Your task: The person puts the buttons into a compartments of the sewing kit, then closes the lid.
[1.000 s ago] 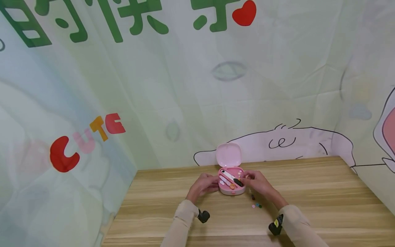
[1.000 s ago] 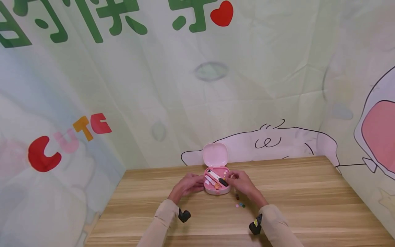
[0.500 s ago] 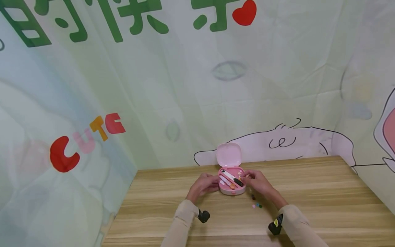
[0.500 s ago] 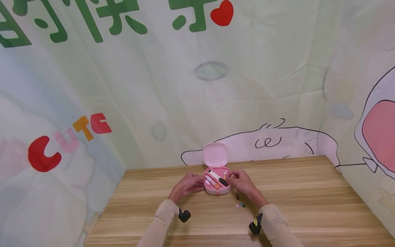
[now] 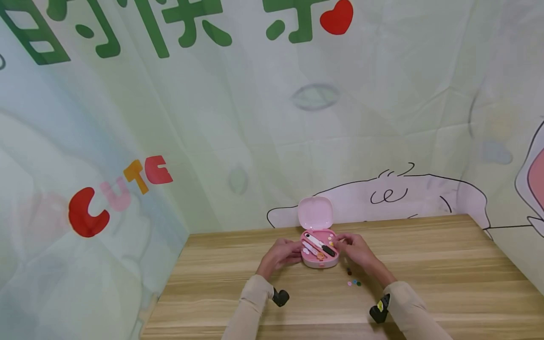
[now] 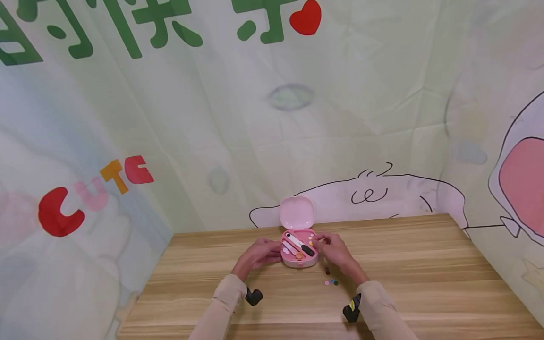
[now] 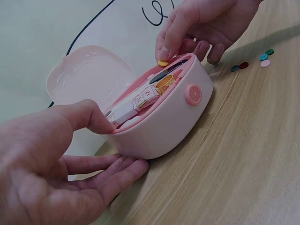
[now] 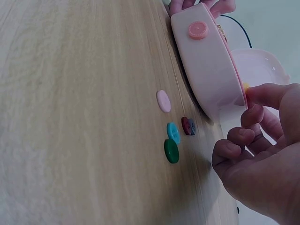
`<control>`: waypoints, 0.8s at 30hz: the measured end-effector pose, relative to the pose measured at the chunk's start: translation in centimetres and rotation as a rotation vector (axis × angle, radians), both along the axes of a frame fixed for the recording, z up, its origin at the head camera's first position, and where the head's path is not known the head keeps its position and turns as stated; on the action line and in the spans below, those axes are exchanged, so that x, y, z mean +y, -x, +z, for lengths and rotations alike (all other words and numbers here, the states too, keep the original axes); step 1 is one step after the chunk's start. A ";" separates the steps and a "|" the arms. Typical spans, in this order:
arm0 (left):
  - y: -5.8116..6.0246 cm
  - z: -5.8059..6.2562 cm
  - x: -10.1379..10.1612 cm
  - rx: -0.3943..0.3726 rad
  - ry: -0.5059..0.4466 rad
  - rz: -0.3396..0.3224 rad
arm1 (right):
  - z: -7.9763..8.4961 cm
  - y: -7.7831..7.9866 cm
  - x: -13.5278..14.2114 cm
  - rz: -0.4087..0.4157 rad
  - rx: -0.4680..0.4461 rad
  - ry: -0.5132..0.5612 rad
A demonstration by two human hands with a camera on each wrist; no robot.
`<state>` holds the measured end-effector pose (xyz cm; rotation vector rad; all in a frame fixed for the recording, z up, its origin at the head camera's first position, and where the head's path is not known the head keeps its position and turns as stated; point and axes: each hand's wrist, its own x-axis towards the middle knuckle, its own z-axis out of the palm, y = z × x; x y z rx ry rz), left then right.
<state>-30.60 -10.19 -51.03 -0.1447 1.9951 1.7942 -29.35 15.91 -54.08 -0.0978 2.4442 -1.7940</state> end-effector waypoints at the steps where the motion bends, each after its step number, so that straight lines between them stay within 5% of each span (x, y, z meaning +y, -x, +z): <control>1: 0.0 0.0 0.0 0.002 0.000 0.000 | 0.0 0.0 0.0 -0.001 -0.005 -0.002; 24: 0.1 0.2 0.1 -0.011 0.000 0.001 | 0.0 -0.1 0.6 0.023 -0.007 -0.003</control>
